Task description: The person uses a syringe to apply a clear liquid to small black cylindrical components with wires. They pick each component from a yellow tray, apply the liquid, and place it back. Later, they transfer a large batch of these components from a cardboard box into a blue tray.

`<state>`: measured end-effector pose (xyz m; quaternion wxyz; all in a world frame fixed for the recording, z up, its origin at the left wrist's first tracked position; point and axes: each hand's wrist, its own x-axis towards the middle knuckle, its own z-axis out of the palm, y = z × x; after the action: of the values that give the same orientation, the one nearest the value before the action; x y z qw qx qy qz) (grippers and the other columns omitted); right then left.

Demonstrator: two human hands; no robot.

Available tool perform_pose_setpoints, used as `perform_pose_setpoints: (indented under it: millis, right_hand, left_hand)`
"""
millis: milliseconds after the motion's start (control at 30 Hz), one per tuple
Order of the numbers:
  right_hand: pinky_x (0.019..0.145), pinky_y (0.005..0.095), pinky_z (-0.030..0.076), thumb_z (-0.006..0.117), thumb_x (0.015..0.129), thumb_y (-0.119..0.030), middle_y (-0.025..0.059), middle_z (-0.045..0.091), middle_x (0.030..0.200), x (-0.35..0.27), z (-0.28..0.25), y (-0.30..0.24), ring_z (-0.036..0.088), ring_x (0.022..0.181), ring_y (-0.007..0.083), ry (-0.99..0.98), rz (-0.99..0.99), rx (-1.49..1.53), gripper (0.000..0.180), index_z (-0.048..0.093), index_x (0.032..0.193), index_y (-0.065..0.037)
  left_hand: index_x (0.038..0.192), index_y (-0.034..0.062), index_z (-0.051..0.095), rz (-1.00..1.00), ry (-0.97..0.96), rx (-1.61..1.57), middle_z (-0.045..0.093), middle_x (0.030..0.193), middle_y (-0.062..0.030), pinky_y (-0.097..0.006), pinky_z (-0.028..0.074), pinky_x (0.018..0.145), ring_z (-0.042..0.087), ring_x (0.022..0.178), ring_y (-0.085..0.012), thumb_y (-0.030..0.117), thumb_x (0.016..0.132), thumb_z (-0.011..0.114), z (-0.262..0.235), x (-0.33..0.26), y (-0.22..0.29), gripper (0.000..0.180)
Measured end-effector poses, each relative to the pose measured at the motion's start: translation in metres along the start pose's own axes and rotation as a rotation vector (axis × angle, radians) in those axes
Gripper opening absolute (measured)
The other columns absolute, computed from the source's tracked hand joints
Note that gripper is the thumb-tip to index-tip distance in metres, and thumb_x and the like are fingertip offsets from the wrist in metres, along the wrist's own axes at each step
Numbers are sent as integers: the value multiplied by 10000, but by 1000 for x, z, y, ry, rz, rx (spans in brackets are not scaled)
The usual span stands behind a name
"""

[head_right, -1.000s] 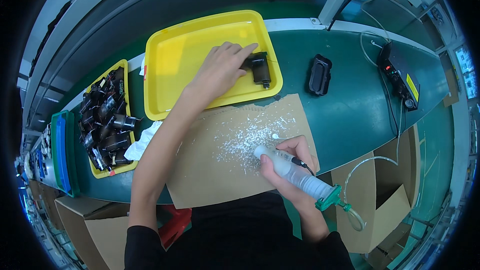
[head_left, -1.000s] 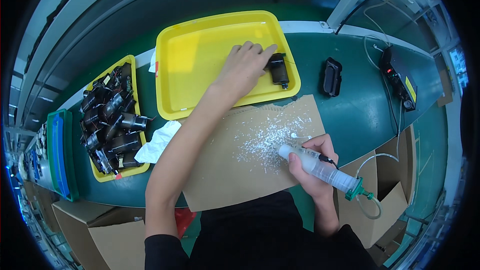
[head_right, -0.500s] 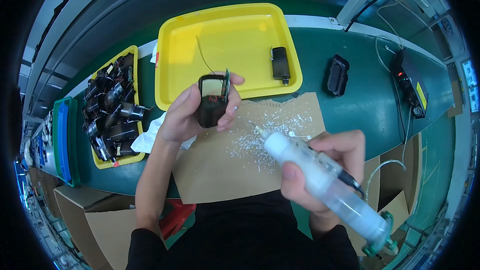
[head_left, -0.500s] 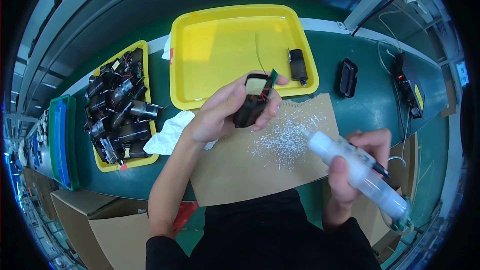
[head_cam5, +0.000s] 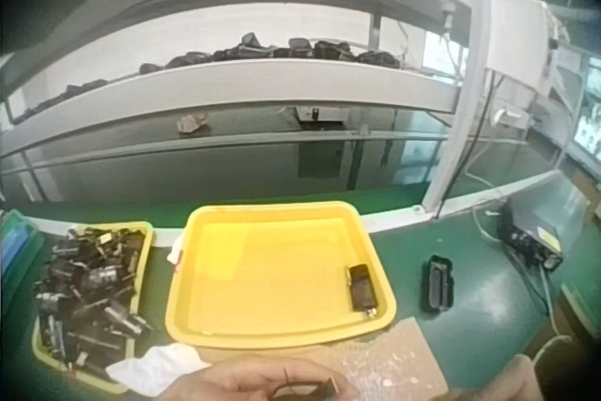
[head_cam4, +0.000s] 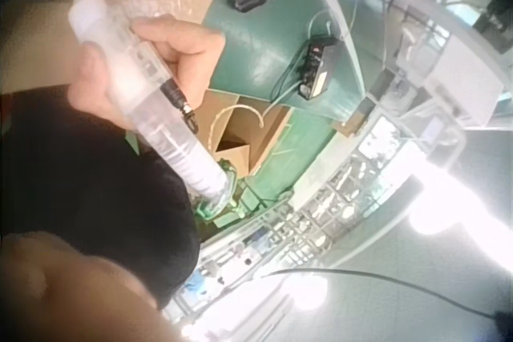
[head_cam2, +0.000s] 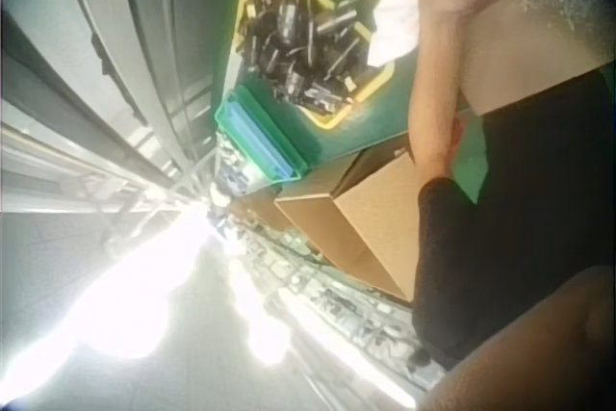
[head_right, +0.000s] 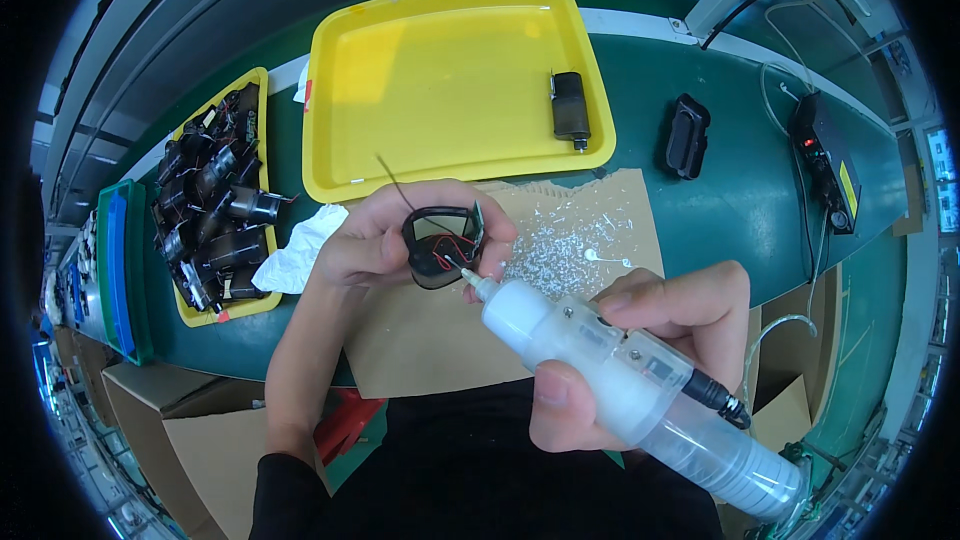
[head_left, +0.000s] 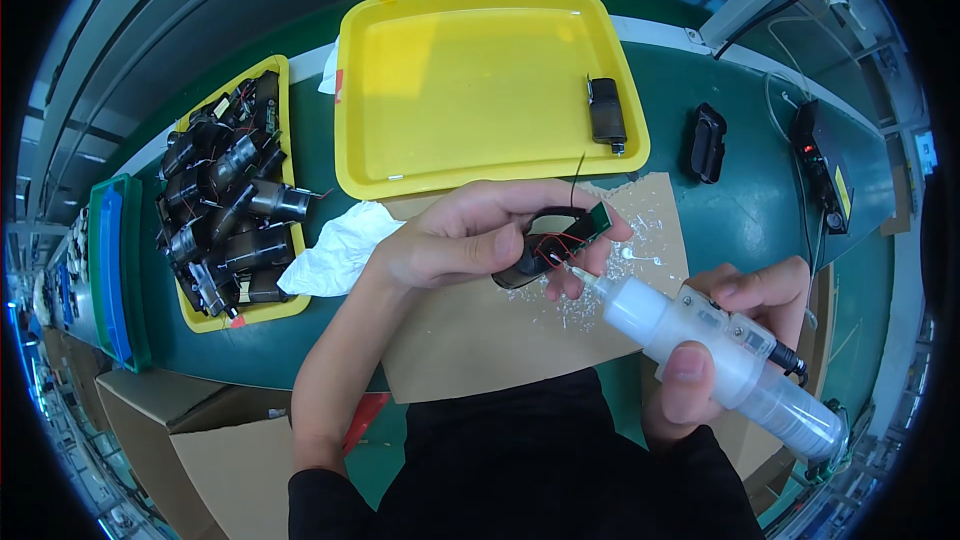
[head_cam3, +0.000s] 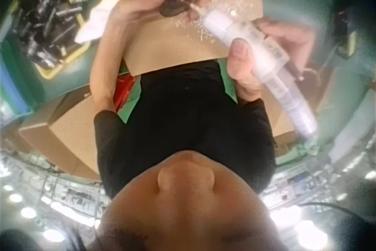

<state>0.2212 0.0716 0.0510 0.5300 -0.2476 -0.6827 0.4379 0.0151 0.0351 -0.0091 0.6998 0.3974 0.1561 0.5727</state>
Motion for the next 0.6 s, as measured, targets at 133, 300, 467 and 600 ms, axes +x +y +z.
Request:
perform_pose_setpoints:
  millis: [133,300,467,600]
  right_hand:
    - [500,175,359,812,672,-232,53,495,717,-2,-3,2,483,520,66,3,-2,-8,543,400,924,15]
    - [498,176,364,810,672,-230,57,477,734,-2,-6,3,489,524,73,-63,-13,-52,536,403,912,24]
    - [494,179,370,809,671,-229,58,463,744,-1,-7,4,489,521,79,-86,-20,-51,539,400,904,34]
    - [497,178,374,809,673,-228,59,465,743,-3,-4,5,494,523,81,-52,-12,-47,541,397,905,36]
  left_hand:
    - [1301,-68,442,34,-57,77,530,1216,-213,-349,495,831,578,1015,-242,444,878,592,-7,-1,-4,681]
    - [1184,-90,560,24,59,119,614,1077,-211,-373,471,804,610,890,-246,472,796,661,0,-2,-4,691]
    - [1177,-103,559,41,74,126,617,1059,-203,-371,469,797,605,888,-249,434,792,662,1,-2,-5,669]
    - [1174,-117,553,61,45,128,613,1051,-200,-373,467,786,598,883,-248,409,791,659,1,-1,-5,659]
